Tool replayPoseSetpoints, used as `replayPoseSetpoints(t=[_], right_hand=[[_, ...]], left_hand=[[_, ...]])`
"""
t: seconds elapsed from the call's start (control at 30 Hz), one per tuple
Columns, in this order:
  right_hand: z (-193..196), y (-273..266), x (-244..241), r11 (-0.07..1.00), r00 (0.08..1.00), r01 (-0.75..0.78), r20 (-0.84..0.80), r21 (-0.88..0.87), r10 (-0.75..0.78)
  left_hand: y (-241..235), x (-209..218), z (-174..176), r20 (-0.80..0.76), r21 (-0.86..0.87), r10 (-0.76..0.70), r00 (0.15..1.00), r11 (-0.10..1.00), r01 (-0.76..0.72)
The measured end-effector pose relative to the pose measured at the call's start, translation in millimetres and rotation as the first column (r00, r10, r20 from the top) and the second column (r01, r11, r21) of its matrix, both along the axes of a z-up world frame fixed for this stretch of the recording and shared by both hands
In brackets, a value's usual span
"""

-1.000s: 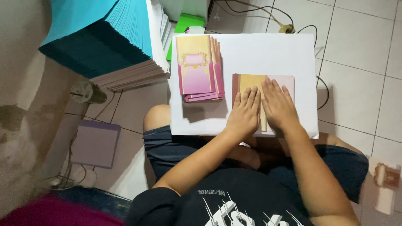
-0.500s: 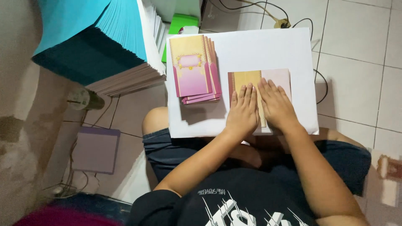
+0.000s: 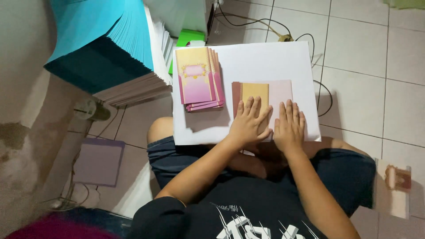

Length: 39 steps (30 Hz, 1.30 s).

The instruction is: The person sits on the floor and stacks small, folded paper booklets on a white surface. They repeatedly pick up booklets from a pile, align them, and place them onto a growing stack, occasionally adjusting the pile to ensure it is neat.

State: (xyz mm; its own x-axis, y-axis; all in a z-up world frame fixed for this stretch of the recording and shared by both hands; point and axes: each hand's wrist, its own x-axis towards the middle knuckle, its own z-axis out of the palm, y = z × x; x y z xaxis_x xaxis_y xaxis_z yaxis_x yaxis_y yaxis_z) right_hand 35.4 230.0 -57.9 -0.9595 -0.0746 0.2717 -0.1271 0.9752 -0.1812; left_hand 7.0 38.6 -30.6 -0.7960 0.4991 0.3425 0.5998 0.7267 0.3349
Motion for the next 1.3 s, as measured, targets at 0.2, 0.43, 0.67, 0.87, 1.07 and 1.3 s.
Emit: replayPoseSetpoints(t=[0.2, 0.43, 0.67, 0.87, 1.07, 1.3], right_hand=[[-1, 0, -6, 0.996, 0.999, -0.044, -0.003, -0.074, 0.044], [-11, 8, -7, 0.995, 0.998, -0.063, -0.002, -0.074, 0.063], [-4, 2, -5, 0.996, 0.998, -0.039, 0.038, -0.079, 0.042], [4, -2, -6, 0.997, 0.998, -0.041, 0.044, -0.073, 0.044], [9, -2, -6, 0.999, 0.998, -0.050, 0.041, -0.004, 0.050], [27, -1, -11, 0.999, 0.995, -0.009, 0.094, -0.042, 0.013]], left_hand=[[-14, 46, 23, -0.024, -0.209, -0.082, 0.996, 0.975, 0.075], [-60, 49, 81, 0.046, 0.420, 0.136, 0.990, 0.896, -0.143], [-126, -41, 90, 0.340, 0.812, 0.333, 0.879, 0.368, -0.453], [-152, -79, 58, 0.177, 0.479, 0.687, 0.704, 0.565, -0.672], [-129, -55, 61, -0.281, 0.349, 0.711, 0.645, 0.701, -0.622], [-16, -7, 23, -0.082, 0.218, 0.005, 0.997, 0.976, 0.013]])
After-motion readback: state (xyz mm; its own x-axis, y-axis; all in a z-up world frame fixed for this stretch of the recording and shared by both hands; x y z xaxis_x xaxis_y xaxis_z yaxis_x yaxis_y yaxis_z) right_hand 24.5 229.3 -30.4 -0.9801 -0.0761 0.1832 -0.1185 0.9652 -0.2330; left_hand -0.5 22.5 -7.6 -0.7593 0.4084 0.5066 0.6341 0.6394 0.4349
